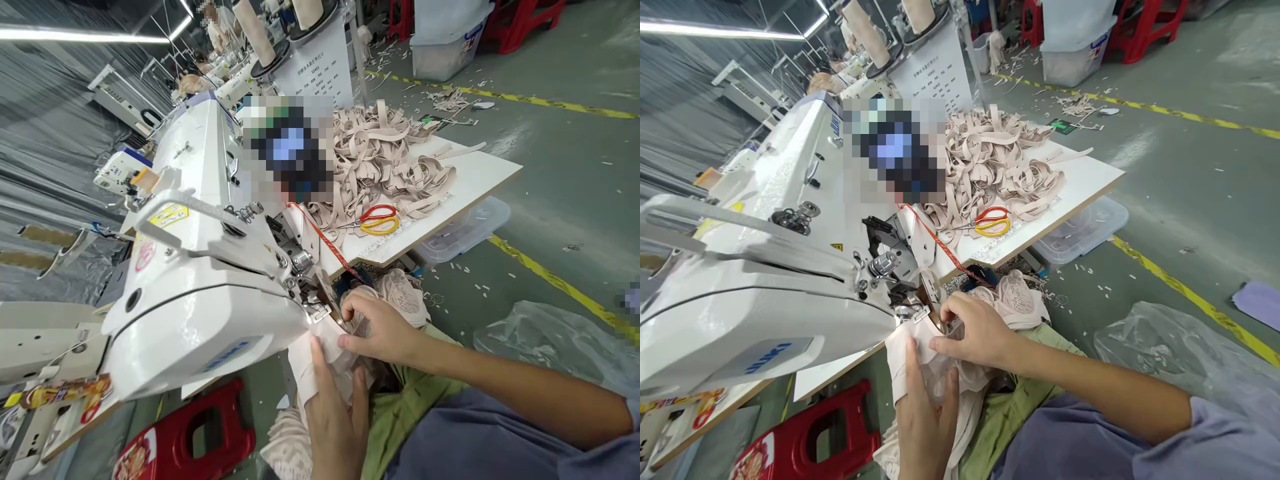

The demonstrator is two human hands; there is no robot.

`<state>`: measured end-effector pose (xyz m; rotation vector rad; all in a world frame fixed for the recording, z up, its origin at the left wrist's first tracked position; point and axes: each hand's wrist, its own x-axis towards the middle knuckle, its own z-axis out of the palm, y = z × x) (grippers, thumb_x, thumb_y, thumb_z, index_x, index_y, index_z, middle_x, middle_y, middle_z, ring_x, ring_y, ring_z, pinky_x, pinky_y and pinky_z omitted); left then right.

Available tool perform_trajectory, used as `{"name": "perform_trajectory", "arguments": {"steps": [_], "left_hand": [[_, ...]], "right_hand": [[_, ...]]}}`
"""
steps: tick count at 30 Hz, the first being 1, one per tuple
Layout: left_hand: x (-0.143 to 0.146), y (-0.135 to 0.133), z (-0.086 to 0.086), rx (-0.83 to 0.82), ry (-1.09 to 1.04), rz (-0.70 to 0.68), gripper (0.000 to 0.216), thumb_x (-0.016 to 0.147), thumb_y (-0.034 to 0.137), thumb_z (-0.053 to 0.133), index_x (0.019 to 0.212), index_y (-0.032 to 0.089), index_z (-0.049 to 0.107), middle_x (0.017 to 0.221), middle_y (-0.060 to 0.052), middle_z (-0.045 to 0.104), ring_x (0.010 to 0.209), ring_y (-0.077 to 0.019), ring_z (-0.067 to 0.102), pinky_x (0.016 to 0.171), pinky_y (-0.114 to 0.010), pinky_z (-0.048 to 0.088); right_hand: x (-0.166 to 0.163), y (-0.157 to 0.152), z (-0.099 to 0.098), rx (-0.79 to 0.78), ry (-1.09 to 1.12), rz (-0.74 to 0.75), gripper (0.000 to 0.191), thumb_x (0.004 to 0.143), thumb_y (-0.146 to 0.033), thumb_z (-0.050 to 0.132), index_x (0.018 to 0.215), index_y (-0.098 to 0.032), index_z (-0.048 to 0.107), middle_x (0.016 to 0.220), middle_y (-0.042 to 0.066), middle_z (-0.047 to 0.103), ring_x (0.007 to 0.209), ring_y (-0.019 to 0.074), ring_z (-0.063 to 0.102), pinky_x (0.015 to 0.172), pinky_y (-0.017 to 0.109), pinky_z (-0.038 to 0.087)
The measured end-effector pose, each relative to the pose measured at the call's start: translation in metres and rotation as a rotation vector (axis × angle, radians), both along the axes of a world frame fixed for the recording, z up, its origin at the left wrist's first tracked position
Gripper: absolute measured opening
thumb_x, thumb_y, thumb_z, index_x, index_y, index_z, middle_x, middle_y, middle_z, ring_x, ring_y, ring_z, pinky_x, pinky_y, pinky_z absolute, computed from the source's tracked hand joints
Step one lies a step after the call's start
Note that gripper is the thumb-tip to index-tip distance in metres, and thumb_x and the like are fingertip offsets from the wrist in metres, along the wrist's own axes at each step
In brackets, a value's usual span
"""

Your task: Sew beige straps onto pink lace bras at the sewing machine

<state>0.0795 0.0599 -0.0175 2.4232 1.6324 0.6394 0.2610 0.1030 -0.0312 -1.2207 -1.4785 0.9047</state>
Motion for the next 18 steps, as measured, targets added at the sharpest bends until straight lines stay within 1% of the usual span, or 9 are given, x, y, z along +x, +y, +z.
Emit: {"name": "perform_trajectory", "arguments": {"steps": [2,4,7,9,11,13,14,16,18], "left_hand": [[0.002,0.000,-0.003,0.007,-0.011,-0.018,0.077,0.092,0.029,0.057,0.157,0.014,0.018,0.111,-0.020,0.074,0.084,-0.0320,0.075,0.060,-0.038,0.060],[0.006,-0.007,-0.009,0.013,0.005,-0.041,0.079,0.093,0.028,0.056,0.157,0.012,0.014,0.127,-0.023,0.065,0.106,-0.0355,0.070,0.071,-0.042,0.062],[0.019,-0.032,-0.020,0.013,0.049,-0.082,0.081,0.092,0.028,0.056,0.157,0.010,0.011,0.146,-0.026,0.049,0.130,-0.0384,0.054,0.089,-0.049,0.059],[0.027,-0.052,-0.023,-0.044,0.028,-0.130,0.085,0.090,0.030,0.059,0.158,0.012,0.012,0.150,-0.025,0.045,0.135,-0.0387,0.048,0.097,-0.051,0.056],[0.032,-0.066,-0.022,-0.179,-0.074,-0.215,0.089,0.087,0.032,0.063,0.158,0.014,0.012,0.143,-0.023,0.053,0.130,-0.0370,0.054,0.097,-0.049,0.057],[0.032,-0.068,-0.015,-0.345,-0.225,-0.320,0.084,0.089,0.034,0.062,0.157,0.017,0.015,0.123,-0.018,0.070,0.112,-0.0313,0.068,0.090,-0.043,0.060],[0.031,-0.066,-0.010,-0.400,-0.296,-0.360,0.075,0.091,0.033,0.059,0.155,0.019,0.021,0.110,-0.013,0.075,0.100,-0.0271,0.073,0.083,-0.038,0.062],[0.026,-0.055,0.000,-0.387,-0.384,-0.368,0.051,0.095,0.031,0.052,0.144,0.024,0.039,0.095,-0.006,0.078,0.085,-0.0210,0.075,0.073,-0.031,0.062],[0.022,-0.042,0.010,-0.257,-0.393,-0.303,0.034,0.096,0.028,0.049,0.130,0.025,0.052,0.102,-0.007,0.077,0.092,-0.0207,0.074,0.072,-0.030,0.061]], "right_hand": [[-0.003,-0.002,0.000,0.006,-0.037,-0.029,0.028,0.075,-0.035,0.073,0.086,-0.021,0.051,0.087,0.001,0.058,0.080,0.0183,0.052,0.074,0.032,0.039],[-0.005,-0.007,-0.002,-0.001,-0.048,-0.049,0.027,0.076,-0.034,0.073,0.087,-0.021,0.053,0.087,0.001,0.060,0.080,0.0189,0.052,0.074,0.032,0.039],[-0.003,-0.019,-0.004,-0.058,0.044,-0.022,0.011,0.085,-0.029,0.063,0.083,-0.021,0.056,0.080,0.001,0.060,0.075,0.0172,0.053,0.068,0.029,0.040],[0.004,-0.030,-0.004,-0.073,0.154,0.020,0.016,0.090,-0.027,0.055,0.076,-0.020,0.057,0.077,0.001,0.058,0.074,0.0165,0.054,0.068,0.028,0.042],[0.015,-0.040,-0.001,-0.073,0.235,0.055,0.023,0.092,-0.028,0.053,0.072,-0.019,0.058,0.076,0.001,0.057,0.076,0.0168,0.055,0.071,0.029,0.043],[0.027,-0.049,0.003,-0.094,0.265,0.072,0.022,0.090,-0.028,0.054,0.071,-0.019,0.060,0.076,0.001,0.056,0.076,0.0165,0.055,0.071,0.028,0.043],[0.032,-0.053,0.005,-0.110,0.267,0.078,0.020,0.089,-0.027,0.055,0.072,-0.019,0.061,0.076,0.001,0.056,0.074,0.0159,0.054,0.069,0.028,0.042],[0.041,-0.057,0.009,-0.140,0.253,0.082,0.015,0.086,-0.023,0.056,0.074,-0.018,0.063,0.075,0.001,0.056,0.071,0.0149,0.053,0.065,0.026,0.041],[0.047,-0.060,0.012,-0.154,0.212,0.091,0.012,0.083,-0.020,0.055,0.074,-0.018,0.064,0.075,0.001,0.057,0.070,0.0143,0.053,0.064,0.026,0.040]]}}
